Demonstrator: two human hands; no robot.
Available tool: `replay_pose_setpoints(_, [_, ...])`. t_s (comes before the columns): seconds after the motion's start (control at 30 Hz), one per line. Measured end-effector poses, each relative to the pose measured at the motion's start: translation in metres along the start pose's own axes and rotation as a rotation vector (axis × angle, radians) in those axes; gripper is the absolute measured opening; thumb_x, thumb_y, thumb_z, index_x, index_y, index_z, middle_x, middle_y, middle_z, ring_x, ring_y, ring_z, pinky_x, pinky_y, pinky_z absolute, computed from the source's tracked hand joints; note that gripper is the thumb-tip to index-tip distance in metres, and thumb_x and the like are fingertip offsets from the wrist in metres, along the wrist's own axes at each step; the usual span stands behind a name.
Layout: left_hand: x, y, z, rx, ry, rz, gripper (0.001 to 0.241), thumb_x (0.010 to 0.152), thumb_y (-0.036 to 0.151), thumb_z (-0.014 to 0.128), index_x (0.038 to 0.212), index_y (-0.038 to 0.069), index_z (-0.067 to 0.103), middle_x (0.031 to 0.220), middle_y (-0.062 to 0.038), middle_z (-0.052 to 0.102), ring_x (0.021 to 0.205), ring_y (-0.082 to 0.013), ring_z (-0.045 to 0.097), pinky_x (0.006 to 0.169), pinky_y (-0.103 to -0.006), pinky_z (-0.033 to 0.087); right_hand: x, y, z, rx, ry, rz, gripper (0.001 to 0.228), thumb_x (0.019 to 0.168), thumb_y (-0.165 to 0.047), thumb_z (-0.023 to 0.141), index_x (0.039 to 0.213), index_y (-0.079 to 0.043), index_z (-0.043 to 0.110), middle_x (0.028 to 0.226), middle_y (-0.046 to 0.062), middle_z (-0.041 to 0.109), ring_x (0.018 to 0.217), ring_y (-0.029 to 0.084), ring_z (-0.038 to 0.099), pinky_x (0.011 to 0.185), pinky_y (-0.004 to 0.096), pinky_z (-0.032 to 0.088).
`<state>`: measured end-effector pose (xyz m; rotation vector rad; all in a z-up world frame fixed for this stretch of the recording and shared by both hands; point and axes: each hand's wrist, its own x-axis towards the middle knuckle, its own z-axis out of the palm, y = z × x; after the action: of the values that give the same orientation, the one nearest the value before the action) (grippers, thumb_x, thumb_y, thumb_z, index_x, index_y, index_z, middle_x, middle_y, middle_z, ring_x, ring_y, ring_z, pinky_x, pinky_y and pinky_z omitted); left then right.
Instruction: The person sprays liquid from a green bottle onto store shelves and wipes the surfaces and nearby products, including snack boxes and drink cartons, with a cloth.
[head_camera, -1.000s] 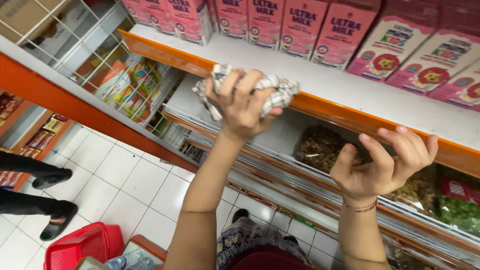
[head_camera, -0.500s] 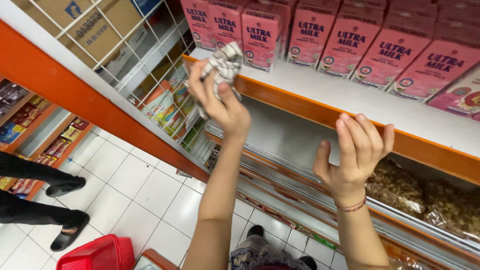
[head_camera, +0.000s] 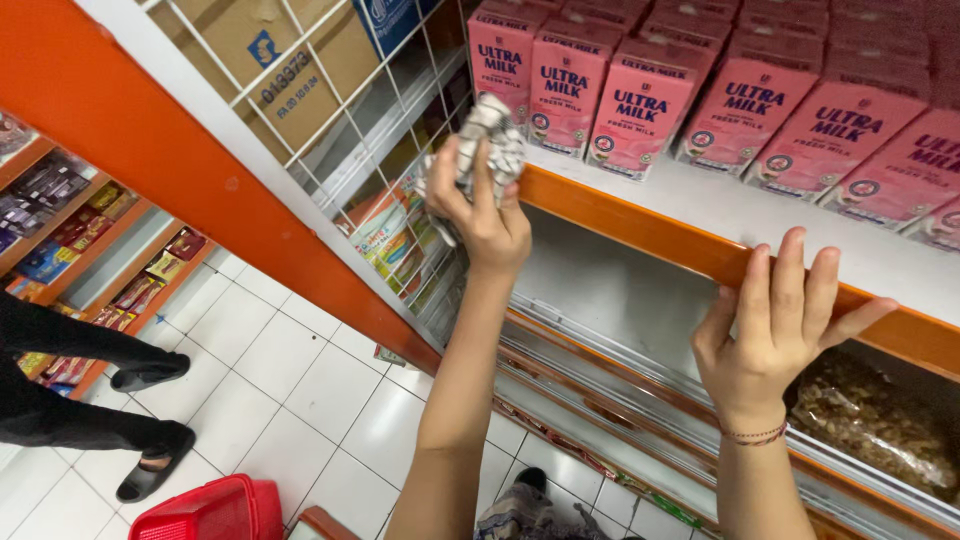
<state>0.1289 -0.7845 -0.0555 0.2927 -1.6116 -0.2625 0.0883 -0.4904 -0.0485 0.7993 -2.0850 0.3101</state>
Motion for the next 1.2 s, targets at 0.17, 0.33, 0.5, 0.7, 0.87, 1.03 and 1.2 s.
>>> replay_pose_setpoints(0.17, [-0.009, 0.029, 0.002, -0.089, 0.010, -0.190, 0.050, 0.109, 0.030, 0.048, 0.142, -0.006, 0.060, 0.153, -0.022, 0.038, 0.142, -0.0358, 0.035, 0.120, -0.0482, 0.027, -0.002, -0.001, 0.004, 0.013, 0.031, 0.009, 0.043, 0.104, -0.008, 0.067, 0.145, 0.004, 0.068, 0.160, 0.018, 0.056, 0.163, 0.036, 0.033, 0.127, 0.066, -0.004])
replay_pose_setpoints(0.33, [-0.057, 0.084, 0.014, -0.151, -0.089, 0.355, 0.020, 0.094, 0.030, 0.075, 0.113, 0.026, 0.073, 0.144, 0.001, 0.052, 0.141, -0.0285, 0.035, 0.125, -0.0563, 0.011, 0.002, 0.000, 0.005, -0.070, 0.020, -0.005, 0.045, 0.097, 0.003, 0.067, 0.142, 0.002, 0.071, 0.156, 0.016, 0.059, 0.160, 0.034, 0.035, 0.129, 0.066, -0.004])
replay_pose_setpoints(0.5, [-0.049, 0.037, 0.019, -0.092, -0.073, 0.390, 0.033, 0.093, 0.026, 0.070, 0.126, 0.027, 0.073, 0.146, -0.007, 0.047, 0.137, -0.0304, 0.039, 0.123, -0.0548, 0.017, 0.007, -0.006, -0.009, 0.076, 0.040, 0.012, 0.049, 0.099, -0.005, 0.069, 0.148, 0.001, 0.064, 0.160, 0.019, 0.058, 0.161, 0.035, 0.037, 0.131, 0.064, -0.001])
replay_pose_setpoints(0.7, [0.052, 0.033, -0.052, -0.121, -0.159, -0.216, 0.040, 0.108, 0.024, 0.056, 0.132, -0.006, 0.066, 0.142, -0.024, 0.051, 0.130, -0.0405, 0.047, 0.116, -0.0525, 0.033, 0.027, -0.008, -0.067, 0.157, 0.026, -0.050, 0.056, 0.091, -0.009, 0.074, 0.143, 0.005, 0.060, 0.154, 0.022, 0.056, 0.150, 0.037, 0.045, 0.130, 0.063, 0.008])
replay_pose_setpoints(0.87, [0.128, 0.098, -0.087, -0.293, -0.035, -0.010, 0.046, 0.113, 0.031, 0.051, 0.139, -0.005, 0.061, 0.146, -0.023, 0.047, 0.128, -0.0345, 0.045, 0.114, -0.0464, 0.034, 0.091, 0.015, -0.123, -0.018, 0.131, -0.067, 0.055, 0.084, -0.013, 0.071, 0.134, 0.010, 0.061, 0.145, 0.026, 0.058, 0.145, 0.040, 0.046, 0.127, 0.063, 0.012])
replay_pose_setpoints(1.03, [0.178, 0.165, -0.055, -0.184, -0.003, 0.493, 0.040, 0.114, 0.039, 0.060, 0.146, 0.015, 0.060, 0.144, -0.017, 0.043, 0.131, -0.0345, 0.042, 0.112, -0.0545, 0.026, 0.163, 0.030, -0.158, -0.147, 0.216, -0.063, 0.063, 0.092, -0.016, 0.065, 0.144, 0.016, 0.052, 0.156, 0.030, 0.047, 0.152, 0.042, 0.036, 0.126, 0.065, 0.009])
replay_pose_setpoints(1.2, [0.194, 0.211, 0.005, -0.066, -0.006, 0.733, 0.045, 0.110, 0.046, 0.048, 0.152, 0.037, 0.060, 0.161, 0.004, 0.045, 0.147, -0.0228, 0.040, 0.116, -0.0620, 0.020, 0.190, 0.039, -0.158, -0.127, 0.159, -0.023, 0.079, 0.092, -0.020, 0.062, 0.156, 0.017, 0.034, 0.169, 0.031, 0.024, 0.160, 0.041, 0.015, 0.125, 0.068, 0.001])
